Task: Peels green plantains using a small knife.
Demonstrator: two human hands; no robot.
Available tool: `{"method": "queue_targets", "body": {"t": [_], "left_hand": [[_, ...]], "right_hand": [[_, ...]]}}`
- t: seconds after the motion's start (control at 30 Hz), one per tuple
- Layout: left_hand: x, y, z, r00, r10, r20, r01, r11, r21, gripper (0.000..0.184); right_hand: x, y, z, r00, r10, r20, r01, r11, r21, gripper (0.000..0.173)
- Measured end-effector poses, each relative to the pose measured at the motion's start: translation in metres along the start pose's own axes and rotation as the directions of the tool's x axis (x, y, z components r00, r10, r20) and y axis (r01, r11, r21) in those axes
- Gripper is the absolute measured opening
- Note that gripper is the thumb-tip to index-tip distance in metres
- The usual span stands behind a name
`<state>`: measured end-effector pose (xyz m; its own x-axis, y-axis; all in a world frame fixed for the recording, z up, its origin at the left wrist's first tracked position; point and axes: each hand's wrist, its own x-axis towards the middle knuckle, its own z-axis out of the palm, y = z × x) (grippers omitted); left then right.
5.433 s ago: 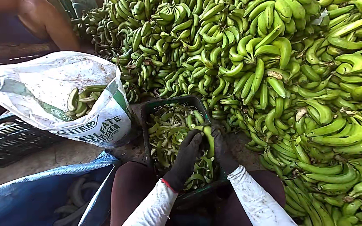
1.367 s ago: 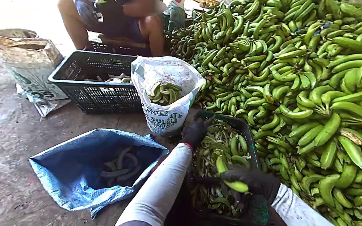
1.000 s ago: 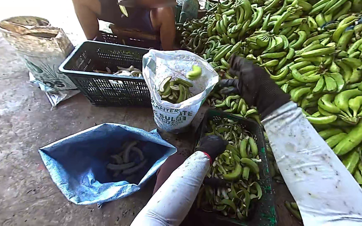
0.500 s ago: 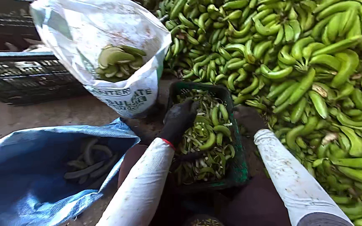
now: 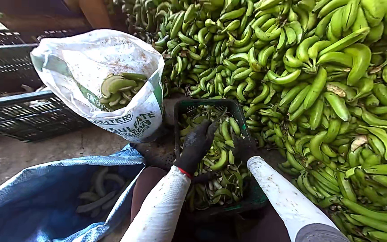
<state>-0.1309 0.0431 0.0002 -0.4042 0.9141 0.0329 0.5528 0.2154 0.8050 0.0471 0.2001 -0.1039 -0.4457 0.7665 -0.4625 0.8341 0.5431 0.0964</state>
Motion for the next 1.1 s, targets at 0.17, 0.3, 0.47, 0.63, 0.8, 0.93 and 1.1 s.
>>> {"method": "queue_targets", "body": {"t": [0.17, 0.3, 0.47, 0.63, 0.8, 0.93, 1.1], "left_hand": [[-0.019, 0.004, 0.021, 0.998, 0.016, 0.064, 0.002, 0.965, -0.264, 0.046], [-0.047, 0.018, 0.034, 0.989, 0.083, 0.122, 0.000, 0.824, -0.567, 0.039], [-0.067, 0.033, 0.052, 0.972, 0.217, 0.092, -0.079, 0.670, -0.739, 0.042], [-0.074, 0.044, 0.054, 0.956, 0.271, 0.113, -0.090, 0.637, -0.765, 0.049], [-0.075, 0.041, 0.057, 0.966, 0.233, 0.111, -0.067, 0.644, -0.762, 0.045], [-0.074, 0.041, 0.054, 0.974, 0.192, 0.124, -0.017, 0.605, -0.796, 0.035], [-0.069, 0.040, 0.050, 0.982, 0.097, 0.162, 0.075, 0.587, -0.806, 0.020]], "right_hand": [[-0.041, 0.021, -0.024, 0.986, 0.042, -0.159, -0.002, 0.969, 0.246, 0.063], [-0.076, 0.033, -0.046, 0.897, 0.275, -0.345, 0.233, 0.368, 0.900, 0.050], [-0.116, 0.023, -0.058, 0.857, 0.226, -0.463, 0.490, -0.636, 0.596, 0.029], [-0.145, 0.001, -0.065, 0.876, 0.213, -0.432, 0.452, -0.675, 0.583, 0.036], [-0.146, -0.006, -0.059, 0.897, 0.259, -0.358, 0.430, -0.698, 0.572, 0.037], [-0.142, -0.015, -0.053, 0.868, 0.301, -0.395, 0.485, -0.687, 0.541, 0.028], [-0.139, -0.023, -0.048, 0.843, 0.293, -0.451, 0.523, -0.646, 0.556, 0.030]]}}
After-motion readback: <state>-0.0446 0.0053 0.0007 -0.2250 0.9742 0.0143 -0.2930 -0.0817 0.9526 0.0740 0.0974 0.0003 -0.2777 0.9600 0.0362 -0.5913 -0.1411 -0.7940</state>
